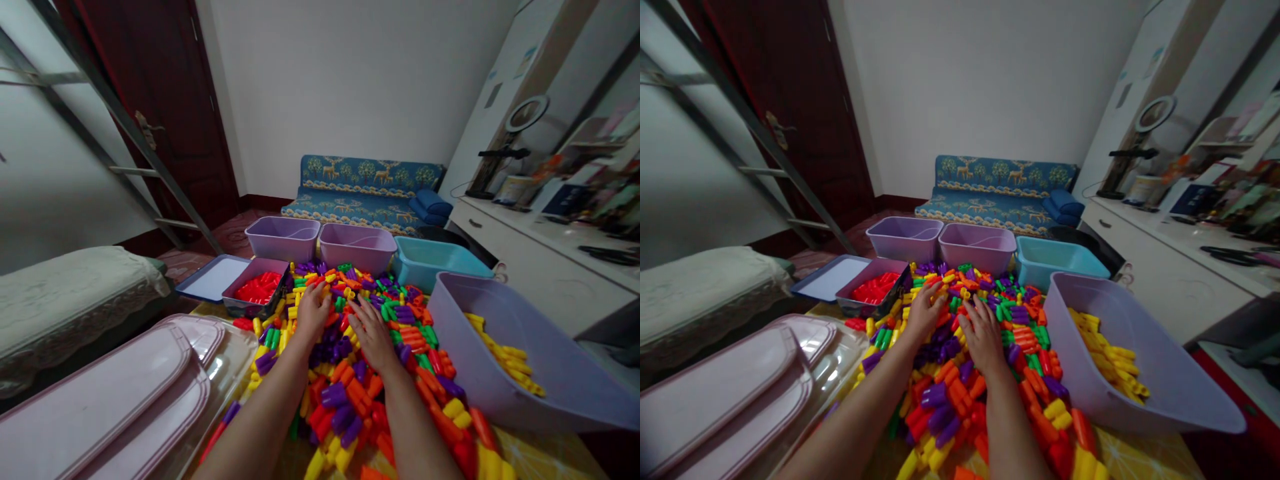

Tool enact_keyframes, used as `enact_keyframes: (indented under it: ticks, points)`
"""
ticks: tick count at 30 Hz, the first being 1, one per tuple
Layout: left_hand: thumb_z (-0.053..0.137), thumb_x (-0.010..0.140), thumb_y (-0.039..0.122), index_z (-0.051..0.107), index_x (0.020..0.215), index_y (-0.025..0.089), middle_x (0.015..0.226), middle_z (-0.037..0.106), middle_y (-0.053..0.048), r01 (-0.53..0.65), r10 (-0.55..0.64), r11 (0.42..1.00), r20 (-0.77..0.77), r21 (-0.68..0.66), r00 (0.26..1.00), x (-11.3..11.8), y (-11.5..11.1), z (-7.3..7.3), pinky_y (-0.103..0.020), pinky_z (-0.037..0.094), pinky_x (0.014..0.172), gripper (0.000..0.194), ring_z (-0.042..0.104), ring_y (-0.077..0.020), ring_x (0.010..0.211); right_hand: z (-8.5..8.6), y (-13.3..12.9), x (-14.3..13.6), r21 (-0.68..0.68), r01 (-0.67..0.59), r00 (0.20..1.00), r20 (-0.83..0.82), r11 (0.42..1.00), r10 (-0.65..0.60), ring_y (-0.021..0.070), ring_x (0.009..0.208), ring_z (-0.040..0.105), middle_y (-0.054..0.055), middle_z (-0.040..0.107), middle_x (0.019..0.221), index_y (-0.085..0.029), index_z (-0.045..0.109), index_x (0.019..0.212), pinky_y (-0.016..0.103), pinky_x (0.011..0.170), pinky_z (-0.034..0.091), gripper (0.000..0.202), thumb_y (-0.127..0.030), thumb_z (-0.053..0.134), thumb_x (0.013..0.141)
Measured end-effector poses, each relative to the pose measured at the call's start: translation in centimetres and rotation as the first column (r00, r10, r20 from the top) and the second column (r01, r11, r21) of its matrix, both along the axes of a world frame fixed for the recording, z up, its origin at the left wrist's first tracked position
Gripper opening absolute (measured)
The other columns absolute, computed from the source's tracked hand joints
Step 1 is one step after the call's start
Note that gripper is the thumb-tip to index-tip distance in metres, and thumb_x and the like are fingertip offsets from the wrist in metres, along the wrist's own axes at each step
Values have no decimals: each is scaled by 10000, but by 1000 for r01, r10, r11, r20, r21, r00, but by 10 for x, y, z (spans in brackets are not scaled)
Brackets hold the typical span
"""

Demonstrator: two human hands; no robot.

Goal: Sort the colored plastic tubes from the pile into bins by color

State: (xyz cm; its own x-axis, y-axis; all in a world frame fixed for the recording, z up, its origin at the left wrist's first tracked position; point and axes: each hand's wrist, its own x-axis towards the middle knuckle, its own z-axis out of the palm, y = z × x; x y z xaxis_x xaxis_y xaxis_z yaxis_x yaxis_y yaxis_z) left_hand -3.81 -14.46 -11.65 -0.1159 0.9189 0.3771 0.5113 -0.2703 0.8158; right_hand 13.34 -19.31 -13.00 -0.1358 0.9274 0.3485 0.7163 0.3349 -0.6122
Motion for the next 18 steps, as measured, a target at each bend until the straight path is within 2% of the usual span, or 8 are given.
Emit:
enact_keyframes:
  ticks: [2,4,6,11,14,16,18]
  points:
    - [594,892,152,639,1283,89,1304,563,-156,-28,26,1000,324,2,946,-4,-1,-4,-421,361,1121,399,490,-279,1276,-1,1,0,0,22,999,-26,1000,-22,259,1397,324,75,371,1522,-172,539,1386,460,1181,245,613,-563,309,973]
    - [583,905,186,594,1336,117,1350,535,-137,-30,5,999,604,32,797,-11,-2,-5,-394,371,1118,436,477,-257,1298,-1,1,0,4,27,998,-51,1000,-27,259,1379,352,78,400,1503,-171,554,1370,457,1171,264,620,-575,312,967]
    - [600,898,210,550,1377,153,1397,495,-122,-43,-39,995,773,85,634,-19,-3,-2,-369,404,1096,485,467,-255,1313,-2,1,0,9,28,997,-71,1000,-27,255,1366,371,79,416,1490,-174,564,1357,451,1164,278,619,-582,316,963]
    - [575,877,132,485,1381,206,1519,322,-108,-133,-186,959,910,250,371,-40,-3,21,-308,411,1102,518,472,-224,1316,-3,1,0,-4,24,995,-102,1000,-24,255,1358,389,82,417,1488,-173,575,1342,459,1163,283,626,-596,322,955]
    - [456,922,99,235,1504,182,1559,197,-161,-184,-192,956,961,229,200,-47,-2,34,-284,387,1122,628,432,-182,1348,-4,2,-1,-2,29,994,-107,1000,-29,255,1359,391,83,425,1483,-175,585,1332,460,1161,286,621,-595,330,952]
    - [423,940,90,64,1538,189,1568,150,-167,-200,-175,960,978,195,115,-50,-3,41,-273,387,1124,705,420,-164,1356,-4,3,0,-2,32,993,-111,999,-32,257,1360,391,81,435,1475,-179,591,1325,464,1161,285,619,-597,335,949]
    - [428,941,90,-4,1540,222,1568,149,-151,-215,-153,963,987,160,48,-50,-4,44,-267,398,1117,751,438,-158,1342,-5,3,0,-10,36,992,-120,999,-37,261,1363,389,82,437,1474,-180,595,1322,472,1163,280,622,-603,339,944]
